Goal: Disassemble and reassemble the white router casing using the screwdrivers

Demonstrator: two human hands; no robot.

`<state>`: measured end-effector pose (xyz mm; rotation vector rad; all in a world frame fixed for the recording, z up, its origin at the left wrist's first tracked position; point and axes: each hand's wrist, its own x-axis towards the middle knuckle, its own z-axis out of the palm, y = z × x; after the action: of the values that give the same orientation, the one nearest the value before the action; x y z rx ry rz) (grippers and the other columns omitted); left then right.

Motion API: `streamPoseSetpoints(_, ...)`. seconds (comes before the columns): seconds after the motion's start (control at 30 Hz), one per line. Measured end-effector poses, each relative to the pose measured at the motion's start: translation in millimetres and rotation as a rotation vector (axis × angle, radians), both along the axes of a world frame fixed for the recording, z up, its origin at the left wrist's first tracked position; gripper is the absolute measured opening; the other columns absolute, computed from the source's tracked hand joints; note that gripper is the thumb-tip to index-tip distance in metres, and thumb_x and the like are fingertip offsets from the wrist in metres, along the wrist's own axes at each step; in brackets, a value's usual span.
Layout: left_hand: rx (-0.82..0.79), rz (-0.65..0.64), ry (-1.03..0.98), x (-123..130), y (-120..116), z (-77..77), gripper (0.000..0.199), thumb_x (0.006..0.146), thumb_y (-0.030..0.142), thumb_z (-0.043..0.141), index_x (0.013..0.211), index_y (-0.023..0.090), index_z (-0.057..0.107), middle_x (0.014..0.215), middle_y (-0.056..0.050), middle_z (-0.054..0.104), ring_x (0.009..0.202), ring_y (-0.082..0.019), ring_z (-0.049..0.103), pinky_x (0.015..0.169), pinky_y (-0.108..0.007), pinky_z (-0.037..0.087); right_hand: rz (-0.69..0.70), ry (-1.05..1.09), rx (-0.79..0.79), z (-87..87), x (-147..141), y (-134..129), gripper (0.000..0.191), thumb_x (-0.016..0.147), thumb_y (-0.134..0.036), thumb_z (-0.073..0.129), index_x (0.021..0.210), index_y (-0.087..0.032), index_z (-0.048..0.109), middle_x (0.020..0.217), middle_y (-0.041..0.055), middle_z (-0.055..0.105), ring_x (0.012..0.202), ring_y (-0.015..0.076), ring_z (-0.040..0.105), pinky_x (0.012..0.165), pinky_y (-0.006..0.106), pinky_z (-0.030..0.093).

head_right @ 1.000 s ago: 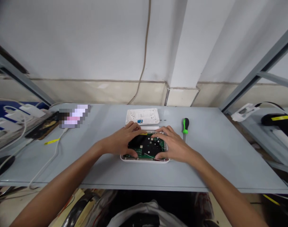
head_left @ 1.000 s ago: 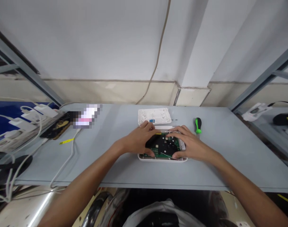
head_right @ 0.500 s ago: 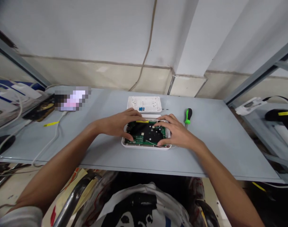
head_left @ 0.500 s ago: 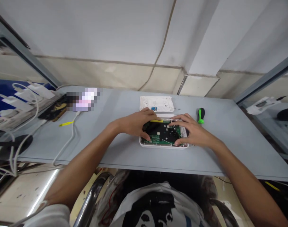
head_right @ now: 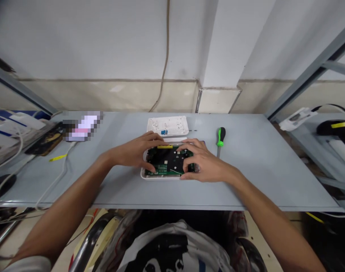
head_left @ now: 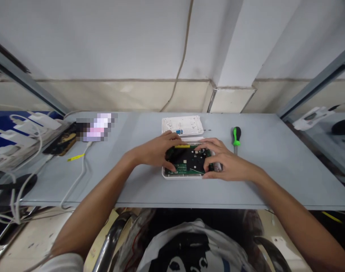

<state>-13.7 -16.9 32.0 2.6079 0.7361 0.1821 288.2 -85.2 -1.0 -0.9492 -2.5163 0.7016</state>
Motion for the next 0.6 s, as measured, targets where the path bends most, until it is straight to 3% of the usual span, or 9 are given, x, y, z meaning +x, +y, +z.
streamPoseSetpoints(0.1, -0.012, -0.023, -0.018, -0.8, 1.0, -1.0, 0.074, 0.073, 0.046, 0.093, 0.139, 0.03, 0.064, 0.129, -0.011, 0.061, 0.121, -0.033, 0.054, 0.103, -0.046, 0.048, 0.028, -0.002, -0.039, 0.7, 0.5, -0.6, 0.025, 0.09, -0.052, 0.078, 0.086, -0.027, 0.079, 0.154, 0.0059, 0.05, 0.156, 0.0349, 0.019, 0.125, 0.063, 0.024)
streamPoseSetpoints(0.37, -0.026, -0.13, -0.051, 6.7, -2.5, -3.3, 0.03, 0.084, 0.034, 0.084, 0.113, 0.032, 0.079, 0.145, -0.009, 0.051, 0.137, -0.035, 0.039, 0.114, -0.056, 0.042, 0.04, 0.092, -0.118, 1.6, 2.1, 4.7, 0.024, 0.095, -0.048, 0.074, 0.085, -0.026, 0.075, 0.152, 0.0039, 0.054, 0.158, 0.0318, 0.019, 0.127, 0.065, 0.021)
streamPoseSetpoints(0.6, -0.044, -0.168, -0.092, 12.4, -6.9, -1.1, 0.013, 0.086, 0.024, 0.079, 0.098, 0.028, 0.081, 0.144, -0.009, 0.053, 0.138, -0.034, 0.041, 0.116, -0.055, 0.041, 0.03, 0.257, 0.078, -2.0, -8.9, 0.8, 0.014, 0.097, -0.035, 0.073, 0.087, -0.025, 0.075, 0.136, 0.0069, 0.064, 0.149, 0.0309, 0.035, 0.122, 0.061, 0.032)
